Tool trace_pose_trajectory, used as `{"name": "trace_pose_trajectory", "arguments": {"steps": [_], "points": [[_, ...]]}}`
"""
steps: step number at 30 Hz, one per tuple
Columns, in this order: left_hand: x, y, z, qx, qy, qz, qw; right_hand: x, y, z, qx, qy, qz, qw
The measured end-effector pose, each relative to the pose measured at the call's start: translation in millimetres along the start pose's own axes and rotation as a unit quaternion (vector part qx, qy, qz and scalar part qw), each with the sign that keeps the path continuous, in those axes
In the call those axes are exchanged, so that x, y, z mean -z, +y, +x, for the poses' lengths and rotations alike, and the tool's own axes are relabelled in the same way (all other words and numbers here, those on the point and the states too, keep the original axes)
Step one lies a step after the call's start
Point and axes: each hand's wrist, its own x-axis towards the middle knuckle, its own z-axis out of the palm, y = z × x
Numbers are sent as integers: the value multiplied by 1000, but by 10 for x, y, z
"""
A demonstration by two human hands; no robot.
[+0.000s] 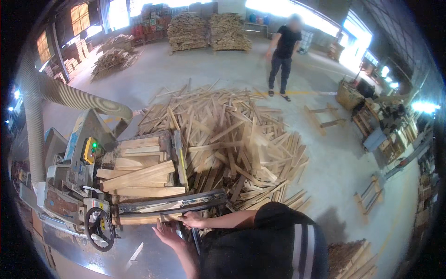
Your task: The recorder is operating a machine to cut or shape small wooden slats in a factory setting.
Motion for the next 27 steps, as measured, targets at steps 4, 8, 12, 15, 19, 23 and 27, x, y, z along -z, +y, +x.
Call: {"name": "trace_pose_trajectory", "arguments": {"steps": [4,8,12,15,19,23,27], "points": [[201,119,213,-22,5,25,999,-314,-353,-22,-58,25,-21,998],[444,262,346,-45,18,53,997,-563,-525,6,-59,36,22,997],[729,442,294,-81,134,168,973,-911,-609,247,-31,38,25,998],[1411,537,217,-146,220,224,938,-1237,-545,483,5,66,40,997],[2216,839,-420,-232,398,500,733,-1597,-688,611,-36,45,114,992],[2225,807,-451,-233,382,489,749,-1690,-894,698,-51,29,115,992],[2182,799,-491,-245,351,475,769,-1750,-1014,906,-119,-59,133,982]]}}
